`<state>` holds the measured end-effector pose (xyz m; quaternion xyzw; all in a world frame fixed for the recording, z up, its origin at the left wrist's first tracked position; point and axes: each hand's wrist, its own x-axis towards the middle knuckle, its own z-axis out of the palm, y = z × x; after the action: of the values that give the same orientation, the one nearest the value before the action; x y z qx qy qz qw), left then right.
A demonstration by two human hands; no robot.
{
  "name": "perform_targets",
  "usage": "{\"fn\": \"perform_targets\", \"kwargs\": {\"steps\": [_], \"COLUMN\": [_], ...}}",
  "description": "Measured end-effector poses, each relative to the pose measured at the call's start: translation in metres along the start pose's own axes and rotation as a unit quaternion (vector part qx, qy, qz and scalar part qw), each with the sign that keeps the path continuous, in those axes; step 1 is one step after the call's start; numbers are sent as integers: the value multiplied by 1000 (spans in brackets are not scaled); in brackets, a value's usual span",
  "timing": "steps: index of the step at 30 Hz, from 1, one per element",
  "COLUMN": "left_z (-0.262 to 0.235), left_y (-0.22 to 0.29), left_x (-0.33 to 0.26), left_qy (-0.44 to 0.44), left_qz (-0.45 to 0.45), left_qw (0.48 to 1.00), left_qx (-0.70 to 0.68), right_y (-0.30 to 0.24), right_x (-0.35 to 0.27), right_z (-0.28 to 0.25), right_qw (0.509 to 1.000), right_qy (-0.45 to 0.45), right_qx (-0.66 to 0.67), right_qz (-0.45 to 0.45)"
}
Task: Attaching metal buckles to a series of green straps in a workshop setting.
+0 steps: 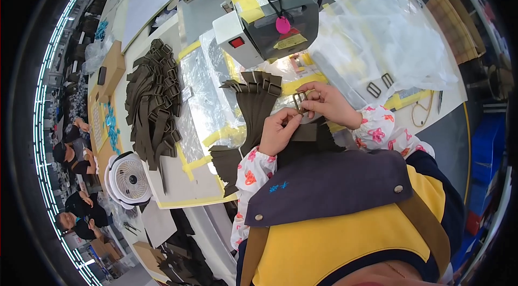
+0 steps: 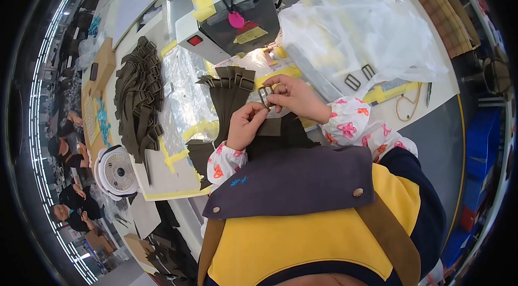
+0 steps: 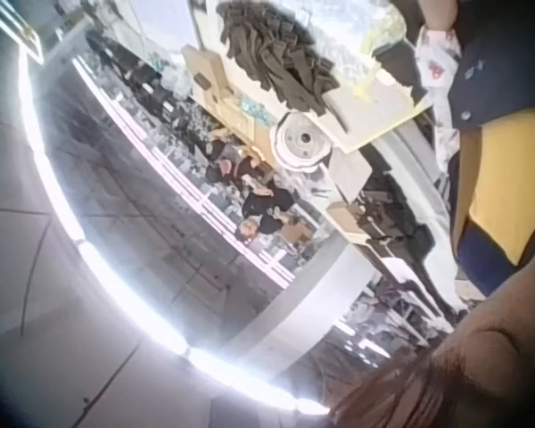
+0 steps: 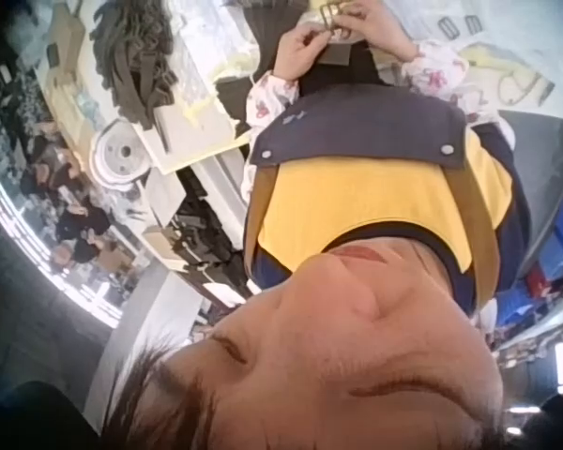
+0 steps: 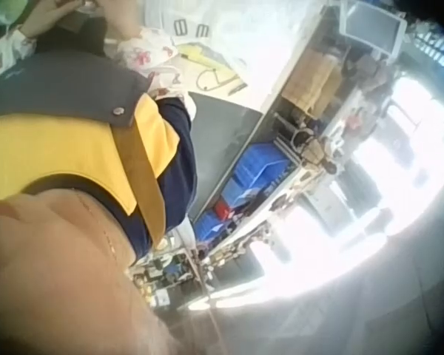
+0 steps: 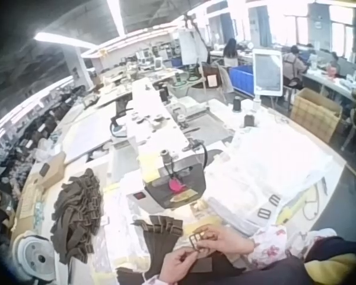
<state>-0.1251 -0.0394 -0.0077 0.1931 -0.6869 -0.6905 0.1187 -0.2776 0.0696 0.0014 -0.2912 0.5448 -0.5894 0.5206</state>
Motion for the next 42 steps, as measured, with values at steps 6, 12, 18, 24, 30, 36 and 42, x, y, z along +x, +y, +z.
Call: {"fn": "perform_targets", "kwargs": {"steps": [6, 12, 18, 24, 30, 36, 42], "left_z": [1, -4, -5, -2, -7, -1, 0], "left_y": [-1, -4, -3, 0, -7, -6, -6], "left_x": [6, 7, 3, -3, -5, -7, -7], "left_qy": [49, 20, 17, 84, 213, 167, 152], "left_qz": [15, 6, 34, 62, 83, 72, 101], "left_qw": [998, 998, 994, 994, 972, 983, 983], "left_qx": [-42, 67, -102, -28, -52, 13, -23], "right_y": [-1, -17, 6, -9, -28, 0, 14], "right_x": [1, -1, -1, 1, -14, -1, -1], "right_z": [-17, -2, 13, 1, -14, 10, 19], "right_qw": [951, 958, 999, 996, 994, 978, 943], "right_qy": [-55, -42, 12, 37, -103, -105, -145], "right_qx": [-267, -260, -47, 66, 47, 159, 254], "right_qz": [-144, -112, -4, -41, -6, 88, 157]}}
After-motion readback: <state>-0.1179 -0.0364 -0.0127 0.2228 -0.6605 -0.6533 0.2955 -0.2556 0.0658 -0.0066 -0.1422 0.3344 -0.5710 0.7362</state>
